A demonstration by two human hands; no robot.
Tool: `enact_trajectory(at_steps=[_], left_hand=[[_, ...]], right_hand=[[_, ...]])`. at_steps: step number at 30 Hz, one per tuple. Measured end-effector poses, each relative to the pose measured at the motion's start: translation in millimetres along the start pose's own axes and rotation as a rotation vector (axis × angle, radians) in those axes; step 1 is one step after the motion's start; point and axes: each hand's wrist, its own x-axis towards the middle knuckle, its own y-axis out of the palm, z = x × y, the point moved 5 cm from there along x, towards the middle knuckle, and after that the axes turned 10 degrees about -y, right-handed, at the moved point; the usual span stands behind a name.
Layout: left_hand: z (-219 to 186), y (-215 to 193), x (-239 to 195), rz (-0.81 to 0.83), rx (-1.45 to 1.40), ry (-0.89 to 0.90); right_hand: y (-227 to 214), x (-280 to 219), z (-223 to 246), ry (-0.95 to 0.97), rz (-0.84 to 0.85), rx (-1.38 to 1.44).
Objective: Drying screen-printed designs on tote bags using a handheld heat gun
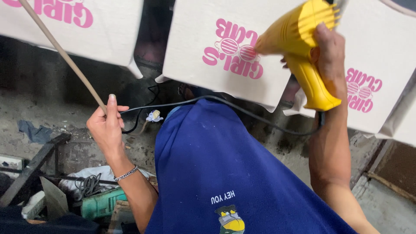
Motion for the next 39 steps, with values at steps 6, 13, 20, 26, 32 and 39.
enact_trajectory(at_steps=[6, 13, 20, 26, 32, 39], left_hand=[[5.3, -0.4, -2.3, 0.036, -0.006, -0.06], [9.9, -3.0, -4.4, 0.005, 0.018, -0.034], [16.7, -10.7, -2.1, 0.018, 0.006, 0.001], [3.7, -12.5, -8.3, -0.006, -0.065, -0.134], [13.1, -13.8, -1.8, -0.007, -0.108, 0.066], [-13.6, -18.7, 1.5, -0.011, -0.157, 0.184]], right_hand=[[20.6, 20.1, -4.8, -0.008, -0.055, 0.215], [35.4, 27.2, -10.9, 0.009, 0.028, 0.176], [26.0, 26.2, -9.3, -0.036, 0.108, -0.049], [72.6, 42.8, 15.8, -0.238, 0.278, -0.007], [61.7, 53.4, -10.1, -0.05, 0.294, -0.106], [77.5, 82.2, 2.5, 0.098, -0.041, 0.18]])
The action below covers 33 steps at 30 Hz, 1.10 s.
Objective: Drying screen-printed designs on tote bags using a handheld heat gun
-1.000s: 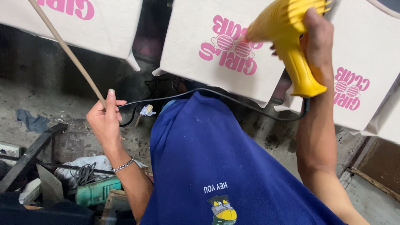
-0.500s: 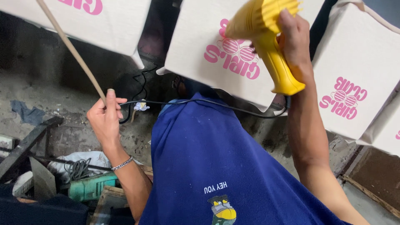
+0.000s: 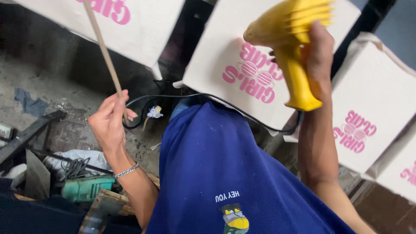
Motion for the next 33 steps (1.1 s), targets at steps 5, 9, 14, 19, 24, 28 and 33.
enact_trajectory(at_steps=[5, 9, 14, 19, 24, 28, 33], left_hand=[[-4.0, -15.3, 15.8, 0.079, -0.154, -0.092], [-18.2, -40.9, 33.9, 0.046, -0.125, -0.112], [-27.5, -93.4, 81.0, -0.031, 0.04, -0.053], [-23.5, -167.4, 154.7, 0.056, 0.0, -0.037], [-44.8, -232.6, 209.5, 0.15, -0.061, -0.115], [-33.6, -270.6, 235.9, 0.14, 0.074, -0.082], [-16.6, -287.6, 265.6, -0.013, 0.215, -0.016]], right_hand=[[48.9, -11.7, 26.0, 0.272, -0.166, 0.482], [108.3, -9.0, 32.5, 0.289, -0.114, 0.715], [171.7, 6.6, -10.2, 0.34, 0.098, 0.663], [288.7, 25.7, -51.5, 0.309, 0.386, 0.617], [414.8, 24.3, -22.2, 0.032, 0.586, 0.391], [430.9, 31.8, -37.7, -0.118, 0.516, 0.268], [461.2, 17.0, 4.9, 0.127, 0.488, 0.133]])
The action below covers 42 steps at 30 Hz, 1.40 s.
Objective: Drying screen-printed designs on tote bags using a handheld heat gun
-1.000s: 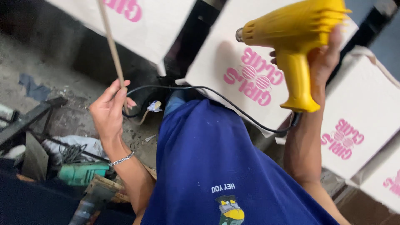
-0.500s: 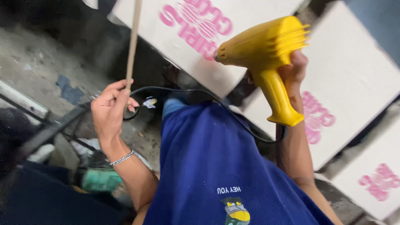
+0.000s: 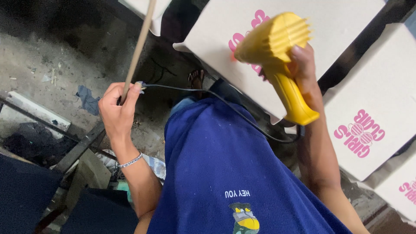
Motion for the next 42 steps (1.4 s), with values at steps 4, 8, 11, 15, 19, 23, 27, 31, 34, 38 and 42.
enact_trajectory(at_steps=[4, 8, 11, 15, 19, 23, 27, 31, 34, 38, 42], left_hand=[[21.8, -8.7, 13.9, -0.196, 0.001, 0.076], [37.3, -20.6, 27.5, -0.324, -0.011, 0.157], [32.5, -22.1, 37.0, -0.343, -0.015, 0.167], [27.2, -18.8, 50.6, -0.319, -0.001, 0.178], [17.8, -7.4, 63.5, -0.274, -0.019, 0.229], [3.5, 6.6, 68.3, -0.18, -0.061, 0.212], [-9.8, 11.1, 72.5, -0.145, -0.056, 0.266], [-13.9, 17.7, 80.4, -0.118, -0.016, 0.299], [-17.1, 20.5, 80.3, -0.092, -0.023, 0.302], [-16.7, 24.0, 83.6, -0.081, -0.034, 0.295], [-15.8, 25.4, 86.3, -0.074, -0.005, 0.288]], right_hand=[[1.9, 25.3, -5.3, -0.238, 0.001, -0.073], [-9.0, 29.8, -9.5, -0.292, -0.079, -0.092], [-8.2, 29.7, -4.8, -0.257, -0.109, -0.033], [-7.3, 8.7, 2.0, -0.198, -0.154, 0.037], [-19.1, -14.6, 14.4, -0.11, -0.091, -0.102], [-17.1, -17.2, 11.8, -0.096, -0.35, -0.002], [-21.8, -41.4, 14.3, -0.125, -0.218, -0.012], [-20.1, -47.6, 20.1, -0.13, -0.308, -0.08], [-35.9, -56.5, 10.8, -0.158, -0.327, -0.01], [-31.5, -72.0, 7.7, -0.094, -0.39, 0.003], [-46.6, -69.9, 7.1, -0.134, -0.518, 0.021]])
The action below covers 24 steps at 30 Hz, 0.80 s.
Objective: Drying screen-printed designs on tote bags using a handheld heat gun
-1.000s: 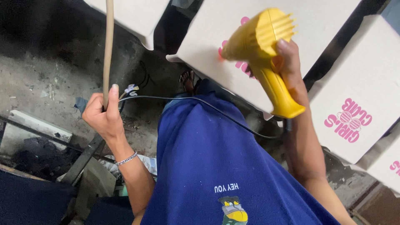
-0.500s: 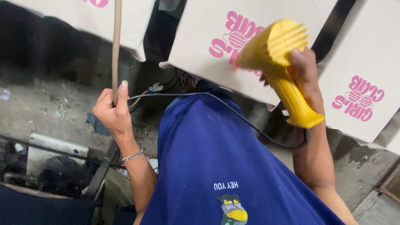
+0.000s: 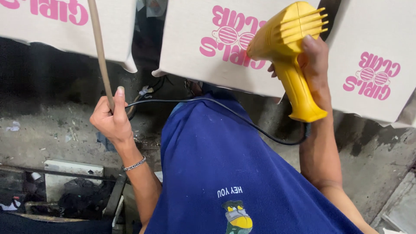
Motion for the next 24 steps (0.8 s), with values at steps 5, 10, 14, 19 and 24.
enact_trajectory(at_steps=[5, 10, 14, 19, 24], left_hand=[[7.2, 0.3, 2.1, -0.006, -0.003, -0.019], [7.5, 3.6, 1.6, 0.008, 0.032, -0.002], [15.6, 6.8, 4.1, 0.017, 0.054, -0.032], [8.3, 6.7, 2.1, 0.01, 0.014, -0.099], [7.8, 11.4, 3.8, 0.019, -0.028, -0.168]], right_hand=[[1.6, -22.0, 10.9, 0.057, 0.049, -0.031], [-31.3, -18.2, -0.9, 0.043, -0.063, 0.037], [-46.6, -30.1, -15.6, 0.097, 0.036, 0.121], [-37.2, -32.7, 14.3, 0.016, -0.072, -0.008], [-34.8, -14.8, -6.1, 0.052, 0.065, 0.236]])
